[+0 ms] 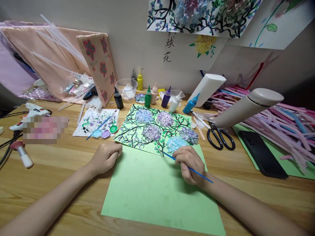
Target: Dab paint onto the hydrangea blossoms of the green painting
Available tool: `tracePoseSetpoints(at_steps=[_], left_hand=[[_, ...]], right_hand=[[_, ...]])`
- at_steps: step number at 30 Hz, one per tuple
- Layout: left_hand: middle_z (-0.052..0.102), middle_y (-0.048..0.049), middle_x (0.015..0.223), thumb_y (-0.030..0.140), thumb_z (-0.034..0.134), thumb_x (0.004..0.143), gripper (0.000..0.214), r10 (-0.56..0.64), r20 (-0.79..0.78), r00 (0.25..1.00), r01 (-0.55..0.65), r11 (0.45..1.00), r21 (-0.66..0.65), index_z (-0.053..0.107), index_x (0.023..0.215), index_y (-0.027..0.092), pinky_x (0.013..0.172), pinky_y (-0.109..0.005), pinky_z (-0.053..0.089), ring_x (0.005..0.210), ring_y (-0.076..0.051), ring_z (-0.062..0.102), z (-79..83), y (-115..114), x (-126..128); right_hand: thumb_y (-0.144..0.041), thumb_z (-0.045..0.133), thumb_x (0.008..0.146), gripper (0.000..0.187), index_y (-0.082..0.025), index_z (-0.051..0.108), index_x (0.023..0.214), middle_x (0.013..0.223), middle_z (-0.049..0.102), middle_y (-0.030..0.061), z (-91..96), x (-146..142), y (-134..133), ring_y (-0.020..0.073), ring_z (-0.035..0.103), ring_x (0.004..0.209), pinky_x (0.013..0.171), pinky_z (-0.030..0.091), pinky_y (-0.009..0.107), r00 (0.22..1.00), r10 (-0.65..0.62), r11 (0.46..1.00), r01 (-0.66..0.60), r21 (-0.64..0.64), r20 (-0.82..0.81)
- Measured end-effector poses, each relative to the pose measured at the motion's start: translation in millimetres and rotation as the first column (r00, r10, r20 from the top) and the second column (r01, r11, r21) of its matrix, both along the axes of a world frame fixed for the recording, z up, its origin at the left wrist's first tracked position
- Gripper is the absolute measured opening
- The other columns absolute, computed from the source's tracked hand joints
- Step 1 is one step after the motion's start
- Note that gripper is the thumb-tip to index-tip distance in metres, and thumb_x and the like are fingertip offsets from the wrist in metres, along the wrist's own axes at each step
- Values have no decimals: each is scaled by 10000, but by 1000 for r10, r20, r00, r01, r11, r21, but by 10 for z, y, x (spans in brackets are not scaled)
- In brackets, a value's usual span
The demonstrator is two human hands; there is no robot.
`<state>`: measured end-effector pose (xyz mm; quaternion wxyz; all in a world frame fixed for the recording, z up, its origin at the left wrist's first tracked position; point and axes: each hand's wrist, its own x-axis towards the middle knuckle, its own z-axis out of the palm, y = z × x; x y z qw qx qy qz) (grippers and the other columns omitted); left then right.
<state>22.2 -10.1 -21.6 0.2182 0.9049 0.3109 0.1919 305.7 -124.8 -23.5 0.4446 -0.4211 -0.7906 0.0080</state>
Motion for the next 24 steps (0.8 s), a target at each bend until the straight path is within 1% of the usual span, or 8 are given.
tracePoseSetpoints(at_steps=[6,13,18,21,24], left_hand=[[394,34,479,86,287,701,208,-14,-2,1000,14,1000,-6,370,533,176,500,-212,265,466,-89,364,-12,10,-6],[391,35,489,81,287,706,206,-21,9,1000,21,1000,-14,366,540,175,509,-212,266,476,-88,364,-7,8,-15],[394,32,484,89,287,705,210,-16,-3,1000,16,1000,-17,371,534,177,508,-217,267,477,-93,366,-4,7,-12],[394,30,480,92,288,693,203,-7,-15,1000,7,1000,-20,371,528,178,506,-220,266,476,-96,367,-9,13,-9],[392,30,478,98,290,689,198,0,-20,1000,-1,1000,-18,367,525,179,504,-222,266,475,-97,370,-12,17,-8]], right_hand=[[-50,386,706,203,-202,463,816,723,572,43,4,-6,12,176,500,698,624,418,325,999,23,1000,-23,11,23],[-45,383,704,211,-197,464,827,725,569,46,-8,-2,17,171,494,689,629,430,327,999,35,999,-35,20,4],[-43,371,705,204,-200,452,807,695,568,42,8,-10,20,167,500,659,607,424,319,1000,12,1000,-12,15,10],[-45,373,709,214,-193,466,832,714,576,51,18,-15,18,169,506,668,619,432,322,1000,10,1000,-10,29,6],[-50,379,720,221,-192,490,848,723,586,55,29,-23,18,175,522,683,630,440,326,1000,8,1000,-8,3,29]])
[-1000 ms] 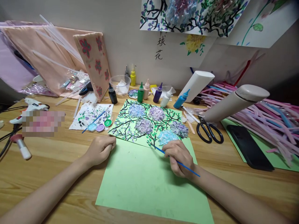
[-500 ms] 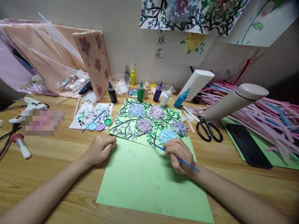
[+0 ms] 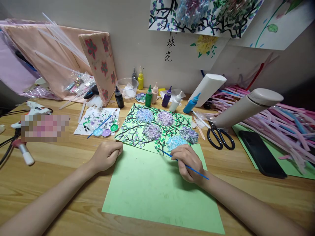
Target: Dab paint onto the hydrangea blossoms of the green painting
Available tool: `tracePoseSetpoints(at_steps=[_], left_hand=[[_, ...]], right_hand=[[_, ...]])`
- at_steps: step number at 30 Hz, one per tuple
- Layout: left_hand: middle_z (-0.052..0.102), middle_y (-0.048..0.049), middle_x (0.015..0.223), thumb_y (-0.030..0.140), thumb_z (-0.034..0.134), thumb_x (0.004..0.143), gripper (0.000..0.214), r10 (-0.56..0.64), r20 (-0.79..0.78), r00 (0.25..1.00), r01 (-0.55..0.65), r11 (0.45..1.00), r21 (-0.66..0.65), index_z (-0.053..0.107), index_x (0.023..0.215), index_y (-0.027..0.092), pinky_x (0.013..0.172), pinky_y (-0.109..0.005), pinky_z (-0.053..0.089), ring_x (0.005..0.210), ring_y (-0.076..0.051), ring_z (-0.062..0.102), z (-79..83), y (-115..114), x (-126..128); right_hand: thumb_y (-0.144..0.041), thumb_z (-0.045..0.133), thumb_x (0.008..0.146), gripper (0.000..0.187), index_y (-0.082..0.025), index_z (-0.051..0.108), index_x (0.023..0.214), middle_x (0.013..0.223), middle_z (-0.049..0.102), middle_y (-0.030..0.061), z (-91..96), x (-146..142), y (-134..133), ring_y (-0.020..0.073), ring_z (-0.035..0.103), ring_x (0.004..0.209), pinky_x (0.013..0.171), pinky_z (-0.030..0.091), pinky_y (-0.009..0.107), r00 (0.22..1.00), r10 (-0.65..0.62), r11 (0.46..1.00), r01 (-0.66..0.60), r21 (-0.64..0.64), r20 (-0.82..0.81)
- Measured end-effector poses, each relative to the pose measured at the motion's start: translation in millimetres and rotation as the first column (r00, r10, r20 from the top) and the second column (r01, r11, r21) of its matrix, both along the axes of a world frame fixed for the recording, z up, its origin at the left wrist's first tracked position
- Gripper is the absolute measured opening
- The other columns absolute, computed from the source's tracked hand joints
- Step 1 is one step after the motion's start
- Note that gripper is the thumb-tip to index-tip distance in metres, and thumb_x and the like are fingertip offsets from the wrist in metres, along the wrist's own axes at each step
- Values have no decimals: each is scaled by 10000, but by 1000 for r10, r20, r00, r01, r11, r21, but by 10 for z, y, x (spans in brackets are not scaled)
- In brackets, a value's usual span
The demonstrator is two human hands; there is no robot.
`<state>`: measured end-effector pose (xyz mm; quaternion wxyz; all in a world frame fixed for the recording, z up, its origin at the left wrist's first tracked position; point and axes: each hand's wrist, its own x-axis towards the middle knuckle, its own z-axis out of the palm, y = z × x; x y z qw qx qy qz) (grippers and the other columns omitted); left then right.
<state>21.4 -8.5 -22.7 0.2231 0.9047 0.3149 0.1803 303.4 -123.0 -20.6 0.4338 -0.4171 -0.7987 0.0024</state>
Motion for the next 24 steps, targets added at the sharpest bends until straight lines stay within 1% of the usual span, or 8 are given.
tracePoseSetpoints(at_steps=[2,6,10,13,16,20,24], left_hand=[[393,29,478,104,290,692,198,2,-2,1000,-2,1000,0,366,526,180,505,-225,266,477,-99,371,0,-1,0],[397,27,475,110,292,694,199,8,-2,1000,-8,1000,5,366,524,180,507,-228,267,480,-102,370,1,-7,-1],[391,29,473,106,291,691,197,-2,-3,1000,2,1000,13,364,523,179,506,-226,263,476,-98,366,-3,-3,-1],[389,30,475,106,291,691,196,0,0,1000,0,1000,7,366,524,177,507,-226,263,478,-97,364,-5,-1,1],[388,29,470,113,291,691,199,7,-3,1000,-7,1000,2,369,520,177,507,-226,262,479,-99,362,-1,-4,4],[389,30,468,107,293,687,199,6,-10,1000,-6,1000,4,377,521,176,505,-224,261,474,-96,364,1,-7,5],[385,34,472,95,295,687,197,-12,4,1000,11,1000,11,373,525,176,503,-222,260,467,-93,363,-6,-4,3]], right_hand=[[-55,375,728,217,-198,496,839,711,585,49,5,-3,-1,176,526,675,628,440,327,1000,-6,1000,6,-10,8],[-54,367,732,220,-193,492,848,722,581,53,13,-9,-1,170,521,668,624,438,327,1000,-2,1000,3,13,-3],[-52,366,737,206,-193,488,825,701,578,52,14,-15,0,173,512,675,623,435,326,1000,-18,1000,18,-21,15],[-62,355,742,208,-199,484,830,692,571,47,2,-9,-3,171,509,650,609,432,327,1000,-7,1000,7,2,0],[-67,354,747,229,-201,490,872,728,586,53,-10,1,-2,174,527,665,620,440,333,1000,1,1000,-1,20,-1],[-69,358,746,236,-199,505,877,731,593,54,-10,3,5,179,535,676,617,446,334,1000,24,1000,-24,-1,19],[-55,357,738,241,-200,499,868,736,581,54,-10,5,-1,179,529,680,620,443,336,1000,18,1000,-18,-14,-5]])
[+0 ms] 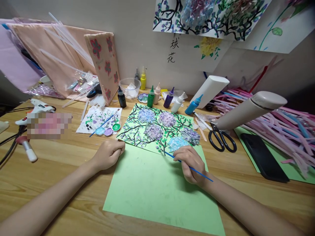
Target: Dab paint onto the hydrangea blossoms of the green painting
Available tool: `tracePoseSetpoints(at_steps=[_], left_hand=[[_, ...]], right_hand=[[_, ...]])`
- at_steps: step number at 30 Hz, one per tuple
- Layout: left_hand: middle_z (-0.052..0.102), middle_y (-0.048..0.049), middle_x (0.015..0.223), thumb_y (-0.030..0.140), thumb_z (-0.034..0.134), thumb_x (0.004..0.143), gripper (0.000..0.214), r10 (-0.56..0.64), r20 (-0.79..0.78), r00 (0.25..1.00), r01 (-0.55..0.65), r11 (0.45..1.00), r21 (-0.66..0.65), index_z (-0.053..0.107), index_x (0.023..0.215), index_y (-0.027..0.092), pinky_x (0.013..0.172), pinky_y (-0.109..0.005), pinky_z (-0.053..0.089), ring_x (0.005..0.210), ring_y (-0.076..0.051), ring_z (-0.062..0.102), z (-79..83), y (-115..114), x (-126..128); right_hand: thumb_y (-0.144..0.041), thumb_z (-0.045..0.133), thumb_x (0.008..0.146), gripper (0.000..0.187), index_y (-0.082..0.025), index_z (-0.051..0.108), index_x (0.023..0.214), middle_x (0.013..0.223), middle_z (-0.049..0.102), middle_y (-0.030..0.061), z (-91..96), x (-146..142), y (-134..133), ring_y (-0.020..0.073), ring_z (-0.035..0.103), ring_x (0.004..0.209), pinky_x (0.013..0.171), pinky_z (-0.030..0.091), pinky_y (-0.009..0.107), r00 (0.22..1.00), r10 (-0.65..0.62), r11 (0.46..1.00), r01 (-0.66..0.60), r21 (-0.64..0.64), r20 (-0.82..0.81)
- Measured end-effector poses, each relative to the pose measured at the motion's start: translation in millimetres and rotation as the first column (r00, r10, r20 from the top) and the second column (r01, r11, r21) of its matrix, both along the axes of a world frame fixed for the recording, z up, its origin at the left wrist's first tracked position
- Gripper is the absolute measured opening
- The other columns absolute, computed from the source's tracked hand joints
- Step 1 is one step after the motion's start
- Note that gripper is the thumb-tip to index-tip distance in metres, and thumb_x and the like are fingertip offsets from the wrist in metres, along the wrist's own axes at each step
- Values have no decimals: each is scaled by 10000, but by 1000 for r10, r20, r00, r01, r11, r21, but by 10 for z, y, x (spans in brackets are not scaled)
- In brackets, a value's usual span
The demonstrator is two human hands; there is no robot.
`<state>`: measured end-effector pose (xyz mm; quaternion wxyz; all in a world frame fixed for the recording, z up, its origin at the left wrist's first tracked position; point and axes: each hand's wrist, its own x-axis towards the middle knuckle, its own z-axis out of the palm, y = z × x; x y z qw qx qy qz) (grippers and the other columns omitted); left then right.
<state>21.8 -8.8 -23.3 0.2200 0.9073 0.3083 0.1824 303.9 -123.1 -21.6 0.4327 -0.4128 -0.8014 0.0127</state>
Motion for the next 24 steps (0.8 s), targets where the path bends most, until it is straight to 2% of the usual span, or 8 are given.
tracePoseSetpoints(at_steps=[9,13,16,18,21,24], left_hand=[[389,35,472,93,303,689,191,-7,12,1000,7,1000,-5,368,530,177,506,-220,260,459,-93,361,-17,-4,-6],[394,32,481,94,313,682,177,-22,21,1000,22,1000,-9,367,534,177,512,-223,259,469,-96,365,-26,-13,-15],[408,27,491,101,319,688,171,-29,21,999,29,1000,-4,374,545,177,520,-225,265,483,-102,376,-32,-35,-22],[424,20,500,105,322,690,169,-39,-2,999,39,999,-1,382,550,177,527,-227,272,496,-108,390,-33,-53,-26],[442,13,508,113,331,691,161,-66,-43,997,67,997,24,382,553,177,537,-232,279,509,-116,401,-23,-68,-39],[463,12,512,120,349,694,150,-75,-55,996,79,994,79,390,562,178,526,-241,263,508,-120,406,3,-60,-67]], right_hand=[[-72,353,761,228,-191,503,885,751,589,57,-44,29,-32,187,534,714,638,432,336,1000,-2,1000,2,-15,7],[-116,348,816,212,-180,505,942,799,602,70,-33,19,-43,190,542,748,664,428,340,1000,14,999,-15,35,28],[-157,334,869,203,-183,521,944,786,602,63,80,-62,-2,179,542,737,661,420,325,999,32,998,-34,46,43],[-187,323,897,211,-193,531,933,778,603,56,209,-164,87,176,546,745,668,415,323,999,36,999,-36,-5,19],[-234,327,919,214,-210,539,934,803,609,49,434,-387,340,179,546,794,710,404,330,997,64,993,-67,-99,-34],[-315,310,934,263,-216,554,943,867,619,49,600,-665,677,177,533,831,743,399,329,983,184,961,-182,-210,-9]])
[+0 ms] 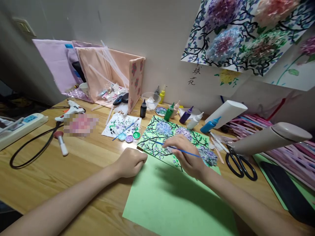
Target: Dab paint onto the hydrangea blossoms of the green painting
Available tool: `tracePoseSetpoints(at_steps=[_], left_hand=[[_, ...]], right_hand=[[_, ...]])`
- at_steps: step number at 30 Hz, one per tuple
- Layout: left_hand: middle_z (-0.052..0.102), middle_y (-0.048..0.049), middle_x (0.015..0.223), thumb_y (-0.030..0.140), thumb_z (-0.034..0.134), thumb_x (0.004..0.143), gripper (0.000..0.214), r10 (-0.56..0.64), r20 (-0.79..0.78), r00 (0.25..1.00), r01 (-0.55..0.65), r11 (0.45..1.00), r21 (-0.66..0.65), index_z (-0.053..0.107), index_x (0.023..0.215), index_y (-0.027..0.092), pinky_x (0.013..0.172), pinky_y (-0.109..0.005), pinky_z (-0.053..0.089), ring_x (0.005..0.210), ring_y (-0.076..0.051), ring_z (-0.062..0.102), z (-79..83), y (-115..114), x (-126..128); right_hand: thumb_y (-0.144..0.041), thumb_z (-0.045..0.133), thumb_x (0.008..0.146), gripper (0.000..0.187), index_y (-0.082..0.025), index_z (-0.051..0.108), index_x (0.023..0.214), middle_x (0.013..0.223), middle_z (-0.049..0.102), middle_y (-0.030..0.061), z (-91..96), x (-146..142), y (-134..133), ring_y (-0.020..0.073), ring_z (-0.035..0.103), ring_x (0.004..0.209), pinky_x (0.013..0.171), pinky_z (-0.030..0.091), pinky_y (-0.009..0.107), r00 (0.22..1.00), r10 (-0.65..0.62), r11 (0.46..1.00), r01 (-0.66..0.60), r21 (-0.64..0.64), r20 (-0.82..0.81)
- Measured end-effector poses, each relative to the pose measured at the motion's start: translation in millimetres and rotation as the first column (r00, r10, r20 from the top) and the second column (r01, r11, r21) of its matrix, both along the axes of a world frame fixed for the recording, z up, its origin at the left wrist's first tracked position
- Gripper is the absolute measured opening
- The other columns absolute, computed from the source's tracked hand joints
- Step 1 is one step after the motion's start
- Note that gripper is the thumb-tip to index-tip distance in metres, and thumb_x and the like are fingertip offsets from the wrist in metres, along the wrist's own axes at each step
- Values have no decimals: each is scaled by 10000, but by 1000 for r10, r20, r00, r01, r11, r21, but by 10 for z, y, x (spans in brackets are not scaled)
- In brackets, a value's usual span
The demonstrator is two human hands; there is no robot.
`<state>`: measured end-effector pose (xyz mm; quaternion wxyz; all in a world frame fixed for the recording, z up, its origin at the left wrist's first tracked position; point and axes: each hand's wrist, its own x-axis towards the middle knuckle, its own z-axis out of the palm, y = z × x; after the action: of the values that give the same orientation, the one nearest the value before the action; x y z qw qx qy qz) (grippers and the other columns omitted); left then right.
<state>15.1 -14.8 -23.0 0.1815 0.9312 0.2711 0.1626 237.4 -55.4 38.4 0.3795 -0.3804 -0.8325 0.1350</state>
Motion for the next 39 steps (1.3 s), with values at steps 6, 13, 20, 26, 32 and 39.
tracePoseSetpoints(at_steps=[6,13,20,26,32,39], left_hand=[[528,13,538,120,387,706,149,31,-16,999,-30,996,80,440,579,178,507,-257,228,512,-123,437,22,-5,-17],[552,19,551,125,442,702,133,25,-73,997,-20,997,68,473,583,176,490,-263,205,514,-124,467,-7,-37,15],[567,10,553,128,443,713,161,29,-92,995,-23,998,65,487,565,172,491,-266,209,511,-126,471,-2,-40,27],[553,13,537,130,441,718,173,34,-95,995,-28,997,66,486,557,174,484,-274,201,510,-128,478,8,-36,33],[551,13,539,119,428,705,165,25,-83,996,-21,998,51,459,552,173,496,-266,192,501,-119,438,2,-25,28],[528,8,545,112,386,695,150,18,-103,994,-18,1000,0,419,564,176,518,-248,236,519,-123,420,-2,2,19]], right_hand=[[-354,262,946,365,-191,579,866,835,608,45,-47,-435,470,163,521,814,751,393,307,1000,7,989,-2,-148,29],[-328,257,949,382,-190,590,824,813,613,44,-121,-527,548,167,518,799,751,374,310,999,-33,989,30,-148,-14],[-313,261,951,374,-191,588,817,796,607,36,-82,-586,549,155,524,783,745,381,295,1000,11,989,-14,-150,-22],[-347,261,947,388,-196,600,834,813,615,36,-141,-603,566,159,549,806,761,394,298,999,33,977,-36,-211,-18],[-364,271,942,392,-206,619,853,802,628,35,-128,-578,553,164,558,807,760,406,310,998,34,970,-43,-240,-45],[-368,420,896,234,-224,603,925,900,632,34,-6,-13,235,171,581,879,786,444,312,925,-247,934,148,-326,-289]])
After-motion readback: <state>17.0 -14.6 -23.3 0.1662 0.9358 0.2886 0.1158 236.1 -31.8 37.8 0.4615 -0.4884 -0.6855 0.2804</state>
